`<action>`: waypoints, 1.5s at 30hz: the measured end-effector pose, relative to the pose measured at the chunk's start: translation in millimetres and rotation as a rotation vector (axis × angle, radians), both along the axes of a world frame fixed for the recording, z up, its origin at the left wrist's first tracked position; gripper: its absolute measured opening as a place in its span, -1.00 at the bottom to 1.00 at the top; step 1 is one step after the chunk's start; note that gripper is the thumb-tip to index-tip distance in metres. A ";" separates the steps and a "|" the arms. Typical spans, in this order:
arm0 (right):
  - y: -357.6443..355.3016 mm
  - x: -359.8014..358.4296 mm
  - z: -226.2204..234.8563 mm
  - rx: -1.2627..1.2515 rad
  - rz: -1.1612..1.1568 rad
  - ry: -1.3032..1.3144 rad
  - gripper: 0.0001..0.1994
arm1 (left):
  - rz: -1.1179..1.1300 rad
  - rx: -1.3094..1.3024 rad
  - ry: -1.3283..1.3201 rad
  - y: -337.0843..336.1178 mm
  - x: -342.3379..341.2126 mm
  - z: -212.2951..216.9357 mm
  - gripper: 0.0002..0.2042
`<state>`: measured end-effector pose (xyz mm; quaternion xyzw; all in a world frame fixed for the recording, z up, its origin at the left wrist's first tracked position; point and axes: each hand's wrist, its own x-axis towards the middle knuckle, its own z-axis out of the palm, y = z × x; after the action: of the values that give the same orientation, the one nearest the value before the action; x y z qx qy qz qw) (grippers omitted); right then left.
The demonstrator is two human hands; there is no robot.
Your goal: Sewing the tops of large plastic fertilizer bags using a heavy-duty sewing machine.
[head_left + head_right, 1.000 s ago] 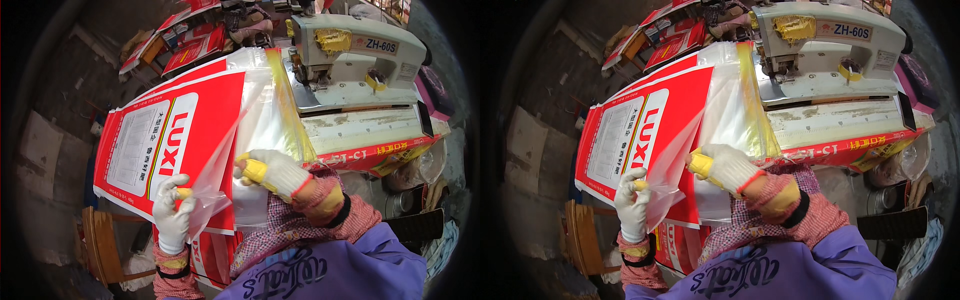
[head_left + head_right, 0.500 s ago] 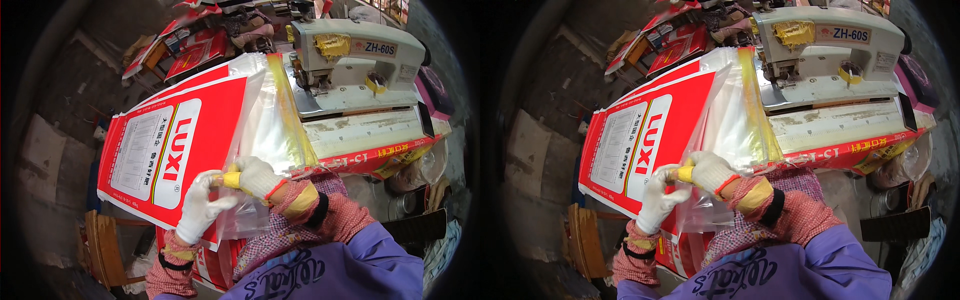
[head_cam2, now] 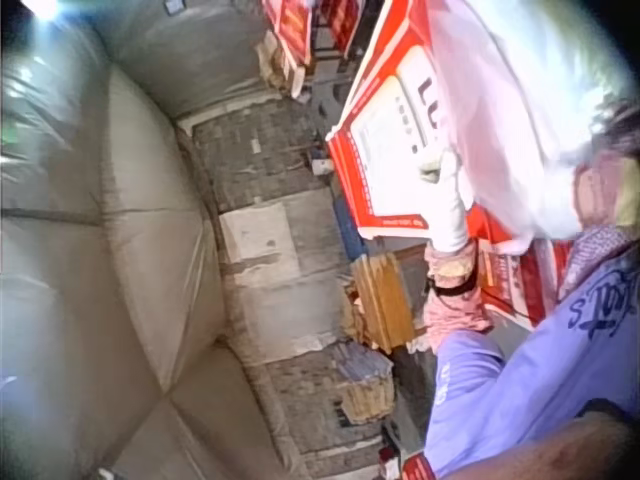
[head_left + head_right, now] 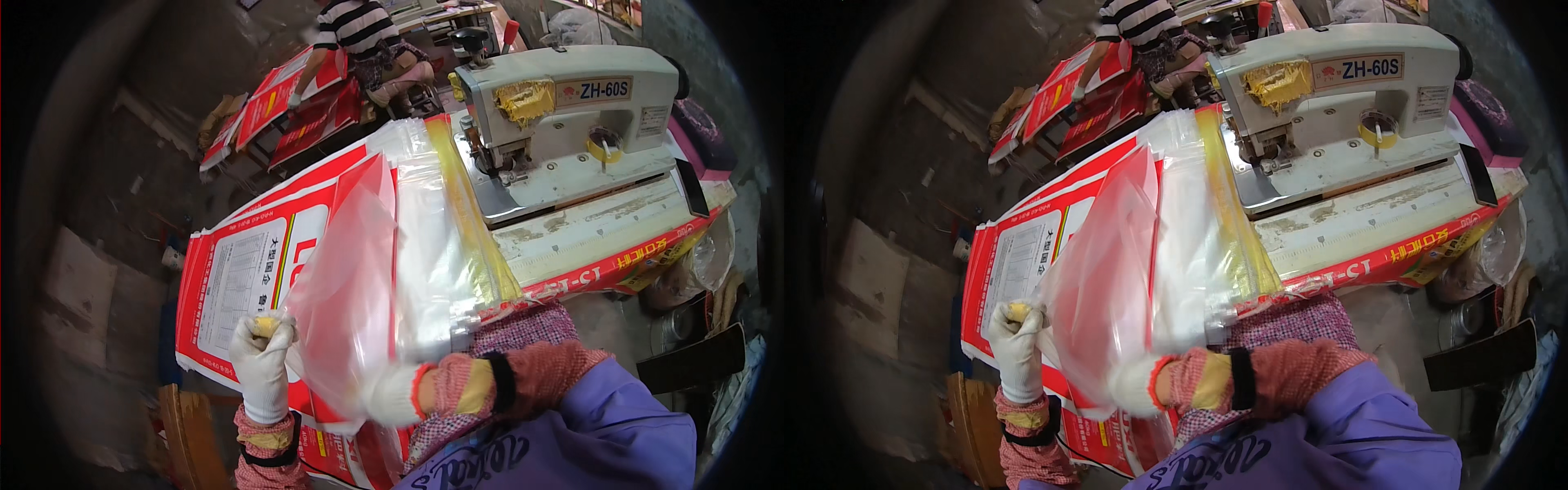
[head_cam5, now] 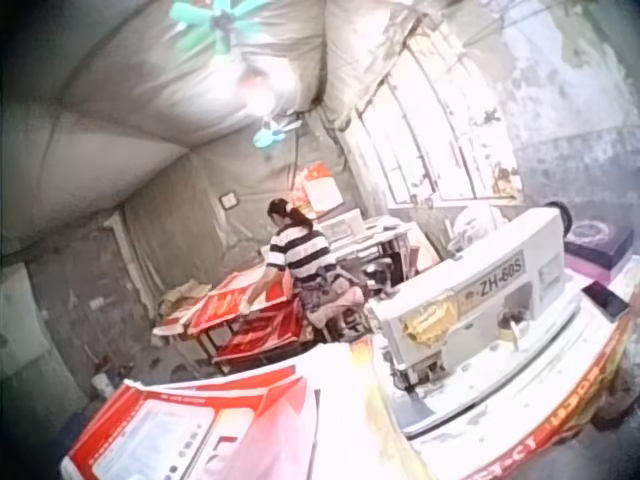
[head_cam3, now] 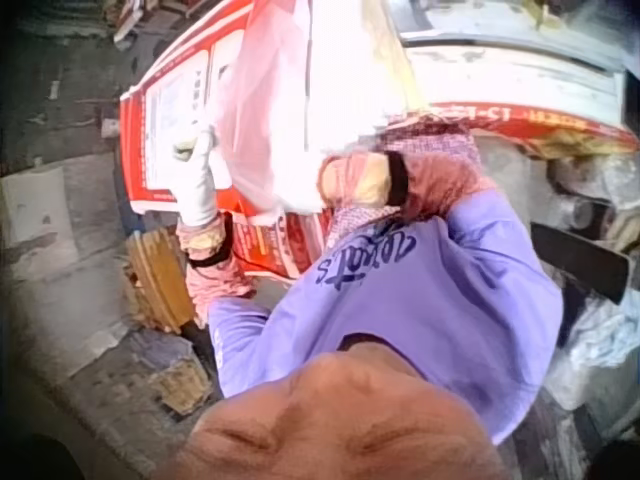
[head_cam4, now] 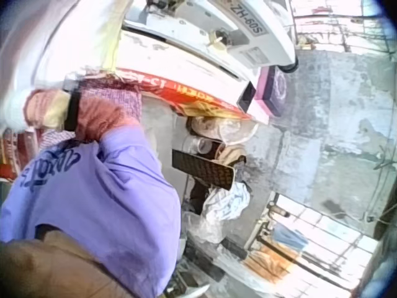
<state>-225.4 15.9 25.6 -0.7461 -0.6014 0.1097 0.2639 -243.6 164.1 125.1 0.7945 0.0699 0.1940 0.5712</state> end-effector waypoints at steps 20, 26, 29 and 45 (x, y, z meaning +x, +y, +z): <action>4.4 203.3 -33.9 0.699 -1.054 0.862 -0.55 | -1.434 0.506 0.747 -7.0 43.0 1.5 -0.86; -40.0 89.5 41.4 -0.011 -0.310 1.063 -0.50 | -0.351 0.170 -0.074 -8.4 47.6 66.0 -0.86; 4.1 70.8 -18.0 0.272 -0.102 0.553 -0.64 | -0.100 0.159 -0.199 -13.3 43.9 71.0 -0.86; 4.9 186.1 5.9 0.147 -0.788 -0.358 -0.65 | -0.793 0.701 0.437 -70.5 124.0 70.3 -0.84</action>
<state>-39.4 20.8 31.5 -0.9050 -0.3133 -0.1735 0.2296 -119.5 93.6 195.5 0.9236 -0.1854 -0.1923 0.2750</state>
